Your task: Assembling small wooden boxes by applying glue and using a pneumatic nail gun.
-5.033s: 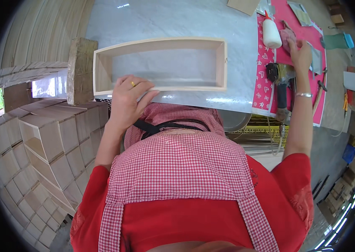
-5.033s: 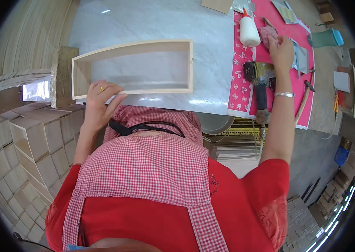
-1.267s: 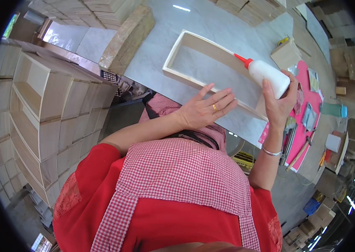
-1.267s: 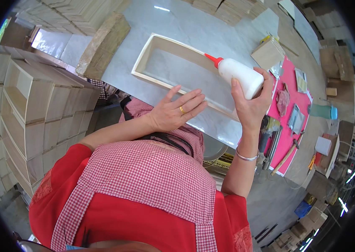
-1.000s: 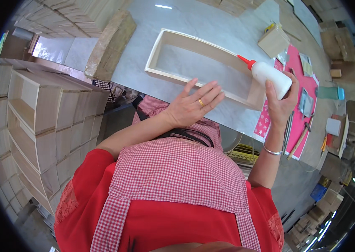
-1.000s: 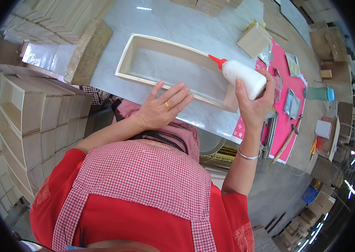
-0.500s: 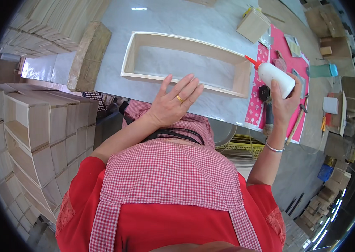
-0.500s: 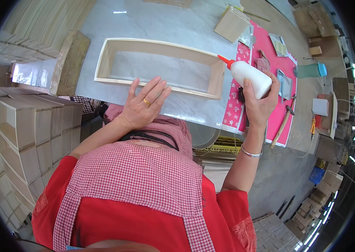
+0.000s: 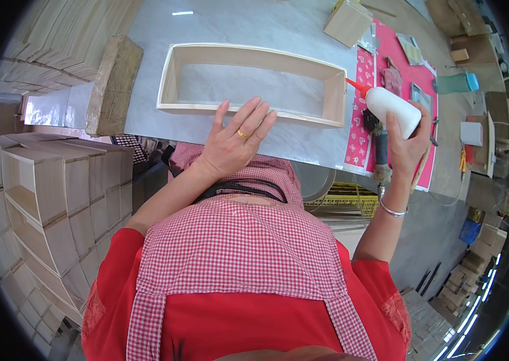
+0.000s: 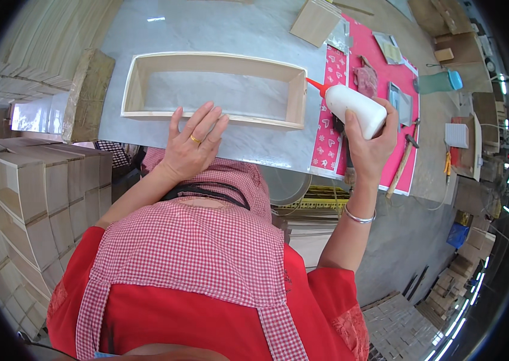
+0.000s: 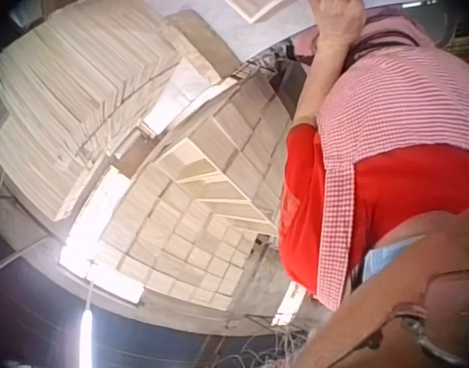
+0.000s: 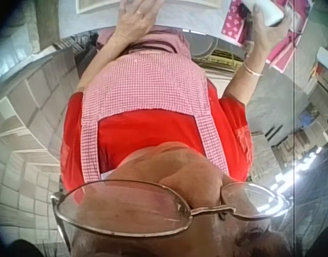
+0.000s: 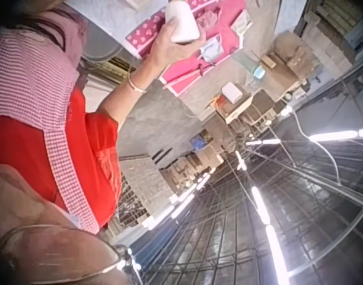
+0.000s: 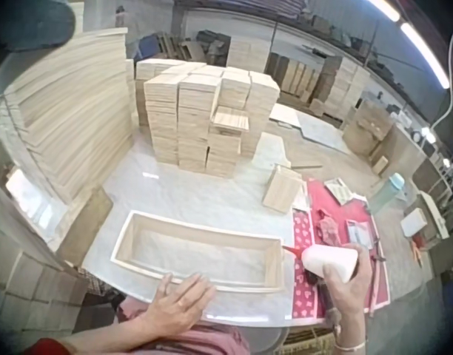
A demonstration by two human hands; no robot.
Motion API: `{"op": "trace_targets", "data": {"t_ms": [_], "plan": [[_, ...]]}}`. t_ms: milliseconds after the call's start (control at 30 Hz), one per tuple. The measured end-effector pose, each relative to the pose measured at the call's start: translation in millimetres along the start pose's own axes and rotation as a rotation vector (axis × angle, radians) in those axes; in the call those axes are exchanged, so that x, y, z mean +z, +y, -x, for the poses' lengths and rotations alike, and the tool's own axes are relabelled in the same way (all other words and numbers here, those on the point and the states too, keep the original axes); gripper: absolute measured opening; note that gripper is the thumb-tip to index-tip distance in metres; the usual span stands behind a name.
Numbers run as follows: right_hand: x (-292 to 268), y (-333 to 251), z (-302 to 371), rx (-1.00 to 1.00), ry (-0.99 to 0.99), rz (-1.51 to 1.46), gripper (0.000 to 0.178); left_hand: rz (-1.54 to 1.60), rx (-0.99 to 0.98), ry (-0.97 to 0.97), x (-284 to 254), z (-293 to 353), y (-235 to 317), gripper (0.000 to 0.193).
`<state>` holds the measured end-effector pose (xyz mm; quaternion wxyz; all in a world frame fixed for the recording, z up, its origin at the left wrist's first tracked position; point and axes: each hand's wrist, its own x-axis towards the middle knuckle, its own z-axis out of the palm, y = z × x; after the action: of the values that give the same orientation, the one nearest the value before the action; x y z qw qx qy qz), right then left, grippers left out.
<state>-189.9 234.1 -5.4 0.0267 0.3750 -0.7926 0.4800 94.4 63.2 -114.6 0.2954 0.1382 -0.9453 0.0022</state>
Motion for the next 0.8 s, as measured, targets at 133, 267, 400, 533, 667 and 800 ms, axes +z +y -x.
{"op": "trace_targets", "data": {"t_ms": [133,267,400,533,667,800], "plan": [[-8,-7,9,0.0,-0.018,0.016,0.051,0.003,-0.002,0.006,1,0,0,0.058],[-14,-11,19,-0.007,-0.039,0.018,0.051,0.002,-0.001,0.007,1,1,0,0.058],[-19,-13,26,-0.03,-0.052,0.017,0.051,0.005,-0.002,0.008,1,1,0,0.059],[-28,-18,34,0.017,-0.073,0.048,0.051,0.013,-0.005,0.008,2,0,0,0.059],[-36,-21,42,0.014,-0.089,0.09,0.052,0.014,-0.004,0.004,2,0,0,0.06],[-44,-27,50,0.018,-0.118,0.118,0.051,0.024,0.0,0.0,2,0,-1,0.06]]}}
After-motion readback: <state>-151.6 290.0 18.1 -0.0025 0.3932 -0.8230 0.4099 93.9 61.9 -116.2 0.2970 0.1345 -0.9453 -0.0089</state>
